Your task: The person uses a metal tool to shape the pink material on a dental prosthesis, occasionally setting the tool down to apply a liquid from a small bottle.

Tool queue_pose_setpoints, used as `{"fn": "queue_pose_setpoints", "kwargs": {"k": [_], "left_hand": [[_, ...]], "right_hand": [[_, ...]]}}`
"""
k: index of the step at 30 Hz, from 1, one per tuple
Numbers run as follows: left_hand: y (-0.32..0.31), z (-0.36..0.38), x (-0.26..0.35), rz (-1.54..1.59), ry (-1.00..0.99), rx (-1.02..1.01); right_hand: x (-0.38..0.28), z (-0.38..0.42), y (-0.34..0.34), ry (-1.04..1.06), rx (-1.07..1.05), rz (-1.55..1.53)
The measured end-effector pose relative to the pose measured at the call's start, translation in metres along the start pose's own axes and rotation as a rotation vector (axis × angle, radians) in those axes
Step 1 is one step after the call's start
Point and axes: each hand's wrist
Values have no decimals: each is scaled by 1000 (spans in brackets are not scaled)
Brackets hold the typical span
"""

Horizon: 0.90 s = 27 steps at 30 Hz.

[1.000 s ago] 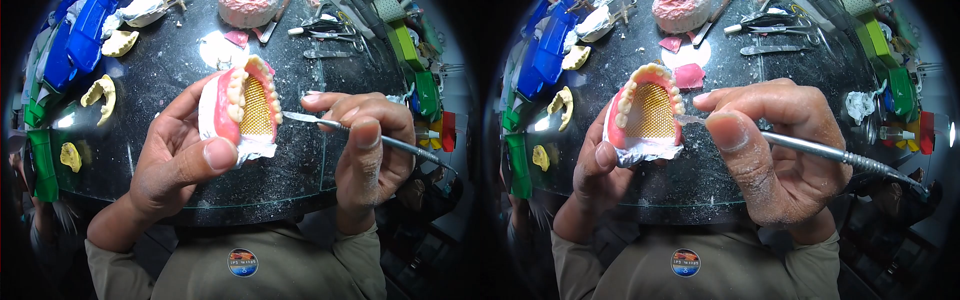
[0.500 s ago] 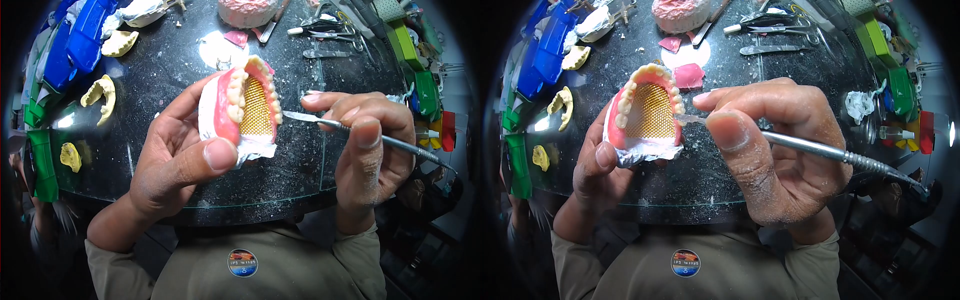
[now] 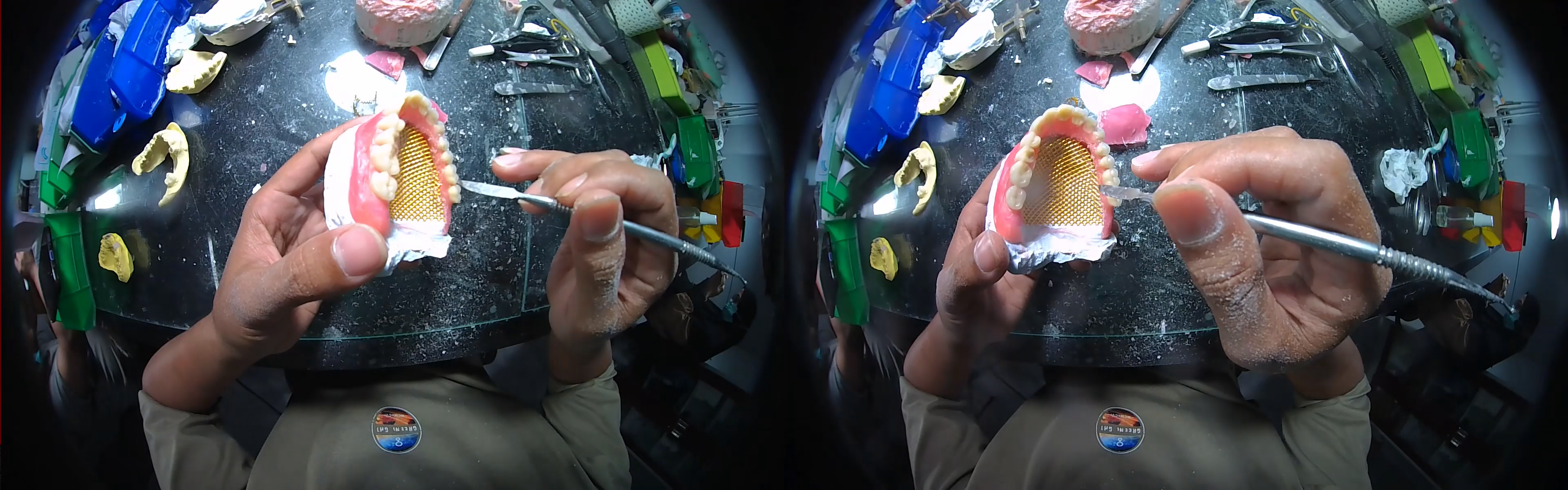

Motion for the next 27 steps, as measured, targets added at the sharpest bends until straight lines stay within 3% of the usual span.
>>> {"fn": "queue_pose_setpoints", "kwargs": {"k": [27], "left_hand": [[15,2,2,261,73,-117]], "right_hand": [[0,-1,0,18,-14,-27]]}}
Point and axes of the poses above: each hand's wrist, its own z-axis away from the middle knuckle, its own y-axis out of the back of the hand, x = y × z, and after that the axes turned 5 degrees about y, right-handed
